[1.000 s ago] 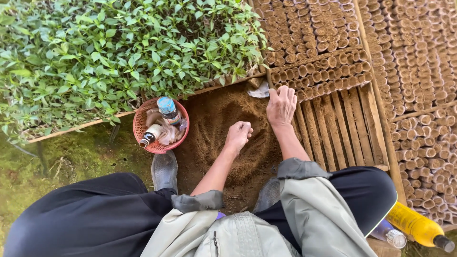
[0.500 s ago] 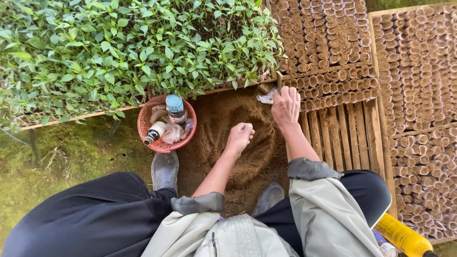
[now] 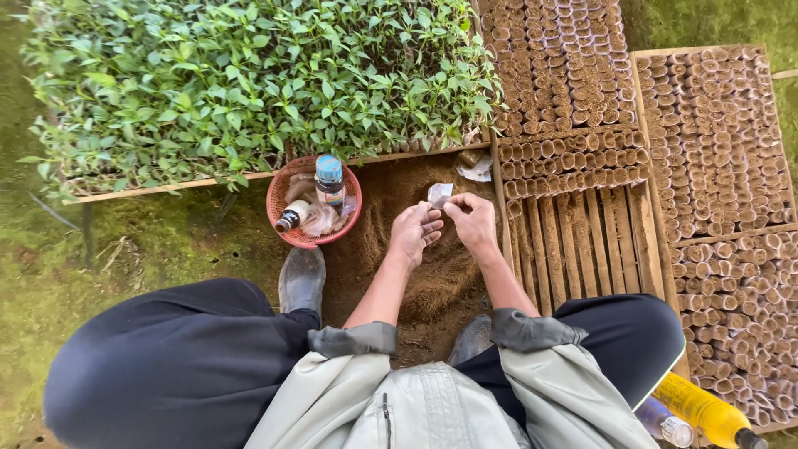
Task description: Filling small seedling tubes with soil and placing them into a wooden tray for planting.
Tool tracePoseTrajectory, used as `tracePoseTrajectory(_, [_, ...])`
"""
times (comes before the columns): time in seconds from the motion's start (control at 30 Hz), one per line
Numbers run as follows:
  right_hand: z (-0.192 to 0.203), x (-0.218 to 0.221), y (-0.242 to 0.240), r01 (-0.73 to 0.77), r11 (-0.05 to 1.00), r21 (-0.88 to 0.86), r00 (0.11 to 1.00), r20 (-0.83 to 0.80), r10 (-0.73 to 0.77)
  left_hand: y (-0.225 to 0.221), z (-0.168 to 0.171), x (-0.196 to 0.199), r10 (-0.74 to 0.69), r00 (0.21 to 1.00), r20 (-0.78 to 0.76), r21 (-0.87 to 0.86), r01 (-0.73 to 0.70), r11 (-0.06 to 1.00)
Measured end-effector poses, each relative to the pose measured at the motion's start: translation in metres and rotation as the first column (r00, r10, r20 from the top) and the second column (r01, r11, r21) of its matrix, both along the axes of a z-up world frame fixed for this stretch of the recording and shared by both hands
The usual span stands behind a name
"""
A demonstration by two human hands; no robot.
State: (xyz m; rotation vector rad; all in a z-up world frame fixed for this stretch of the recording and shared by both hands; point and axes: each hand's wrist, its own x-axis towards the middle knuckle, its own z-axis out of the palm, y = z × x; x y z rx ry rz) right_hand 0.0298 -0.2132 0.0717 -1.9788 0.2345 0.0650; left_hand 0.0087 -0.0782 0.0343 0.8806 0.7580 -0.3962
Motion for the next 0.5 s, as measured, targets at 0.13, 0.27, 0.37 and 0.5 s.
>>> tracePoseTrajectory(0.13, [0.017,-0.019,0.013,0.000,0.995,0.104,1.000,-0.025,0.002,0.014,-0.007,-0.008,0.070,0.997,0.012,-0.016,-0.070,0.997])
tracePoseTrajectory(0.27, [0.025,-0.032,0.022,0.021,0.980,0.198,0.998,-0.063,-0.009,0.024,-0.016,-0.011,0.057,0.998,0.030,0.008,-0.058,0.998])
tracePoseTrajectory(0.37, [0.033,-0.039,0.029,0.052,0.963,0.266,0.995,-0.100,-0.026,0.029,-0.018,-0.015,0.012,1.000,0.009,0.037,-0.012,0.999])
tracePoseTrajectory(0.5, [0.021,-0.045,0.031,0.043,0.970,0.239,0.998,-0.048,-0.033,0.035,0.005,-0.023,-0.048,0.999,-0.007,0.031,0.048,0.998])
